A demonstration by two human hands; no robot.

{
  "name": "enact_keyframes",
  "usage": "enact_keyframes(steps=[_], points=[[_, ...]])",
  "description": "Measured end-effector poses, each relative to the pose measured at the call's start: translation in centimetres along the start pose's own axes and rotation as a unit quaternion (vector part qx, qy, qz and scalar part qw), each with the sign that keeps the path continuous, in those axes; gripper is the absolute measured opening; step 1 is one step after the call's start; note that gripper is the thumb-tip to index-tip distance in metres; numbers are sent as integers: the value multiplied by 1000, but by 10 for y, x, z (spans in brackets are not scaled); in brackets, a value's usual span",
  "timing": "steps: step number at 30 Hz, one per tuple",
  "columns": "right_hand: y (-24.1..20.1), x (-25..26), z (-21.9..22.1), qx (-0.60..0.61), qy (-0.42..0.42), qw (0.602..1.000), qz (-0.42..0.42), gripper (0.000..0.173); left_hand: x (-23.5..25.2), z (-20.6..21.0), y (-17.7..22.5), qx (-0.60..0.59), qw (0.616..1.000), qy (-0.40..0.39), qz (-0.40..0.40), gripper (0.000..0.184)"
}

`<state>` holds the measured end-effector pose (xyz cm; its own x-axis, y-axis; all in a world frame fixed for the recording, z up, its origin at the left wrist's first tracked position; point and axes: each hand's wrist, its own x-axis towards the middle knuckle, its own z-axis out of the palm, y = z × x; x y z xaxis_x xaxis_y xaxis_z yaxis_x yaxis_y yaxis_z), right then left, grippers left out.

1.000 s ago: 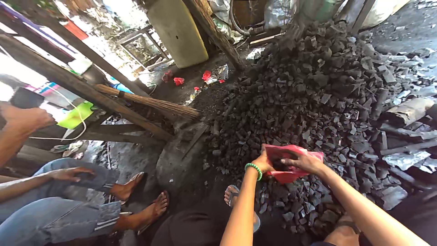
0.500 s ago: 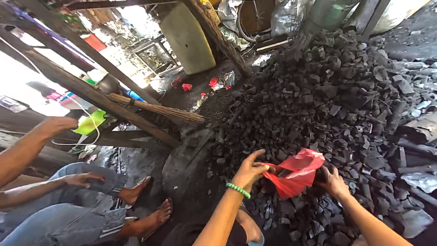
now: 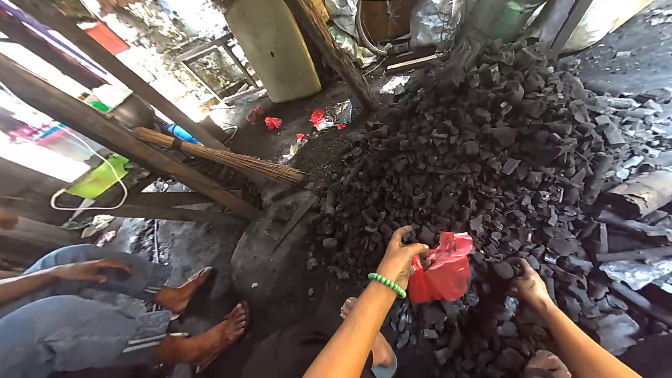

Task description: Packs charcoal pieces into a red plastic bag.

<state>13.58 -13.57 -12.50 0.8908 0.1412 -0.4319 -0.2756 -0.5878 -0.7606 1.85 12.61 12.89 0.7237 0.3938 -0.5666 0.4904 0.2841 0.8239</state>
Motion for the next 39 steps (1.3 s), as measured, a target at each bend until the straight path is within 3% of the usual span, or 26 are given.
enact_keyframes(steps=[2, 4, 6, 8, 9, 10, 12, 14, 15, 17, 19, 20, 21, 23, 24, 25, 26, 28, 31, 33, 34, 36, 37, 39], points=[[-2, -5, 6, 169, -1, 985, 33, 61, 1, -3, -2, -13, 1000, -5, 14, 60], [-24, -18, 12, 371, 8, 927, 51, 67, -1, -3, -2, -20, 1000, -11, 11, 62], [-60, -35, 14, 520, -38, 853, -10, 69, -6, -1, -1, -16, 1000, -15, 4, 67], [-101, -58, 15, 575, -120, 806, -74, 55, -9, 1, -4, -25, 1000, -16, 5, 71], [-120, -66, 16, 562, -162, 805, -99, 46, -9, 0, -5, -29, 999, -17, 9, 74], [-134, -71, 17, 502, -210, 829, -129, 44, -10, -1, -5, -33, 999, -14, 15, 77], [-154, -73, 19, 246, -283, 905, -200, 53, -13, -4, -2, -45, 999, -2, 21, 79], [-174, -74, 22, -35, -278, 930, -237, 60, -20, -6, 11, -88, 996, 26, 23, 78], [-175, -75, 22, -43, -247, 936, -246, 60, -26, -11, 20, -110, 993, 42, 28, 75], [-168, -74, 21, 172, -182, 943, -220, 42, -43, -26, 36, -154, 984, 59, 62, 66], [-157, -70, 31, 421, -119, 886, -156, 26, -65, -44, 47, -174, 975, 57, 127, 60], [-149, -69, 41, 446, -97, 881, -128, 24, -74, -52, 52, -177, 970, 55, 156, 59], [-135, -69, 55, 382, -85, 912, -122, 28, -80, -59, 56, -176, 967, 50, 180, 58], [-98, -76, 90, 84, -158, 971, -157, 42, -81, -67, 60, -185, 961, 48, 201, 56], [-87, -85, 108, -100, -221, 953, -179, 52, -80, -69, 61, -193, 960, 49, 198, 54], [-79, -97, 125, -251, -267, 909, -201, 58, -78, -69, 61, -196, 960, 49, 193, 53], [-69, -107, 139, -339, -288, 869, -217, 63, -76, -69, 60, -191, 962, 52, 188, 53], [-46, -114, 154, -413, -259, 836, -254, 66, -73, -68, 61, -163, 968, 57, 182, 56], [-47, -105, 141, -410, -261, 834, -260, 62, -75, -72, 61, -103, 977, 48, 179, 62], [-51, -94, 123, -363, -251, 867, -230, 59, -75, -76, 60, -75, 980, 51, 176, 64], [-49, -89, 113, -300, -222, 903, -211, 61, -75, -77, 58, -64, 981, 56, 177, 64], [-51, -80, 92, -56, -117, 976, -173, 66, -73, -77, 54, -50, 982, 58, 175, 65], [-61, -78, 81, 112, -70, 981, -141, 67, -71, -75, 53, -54, 982, 52, 171, 66], [-100, -78, 53, 409, -37, 907, -91, 59, -68, -67, 49, -66, 984, 22, 166, 70]])
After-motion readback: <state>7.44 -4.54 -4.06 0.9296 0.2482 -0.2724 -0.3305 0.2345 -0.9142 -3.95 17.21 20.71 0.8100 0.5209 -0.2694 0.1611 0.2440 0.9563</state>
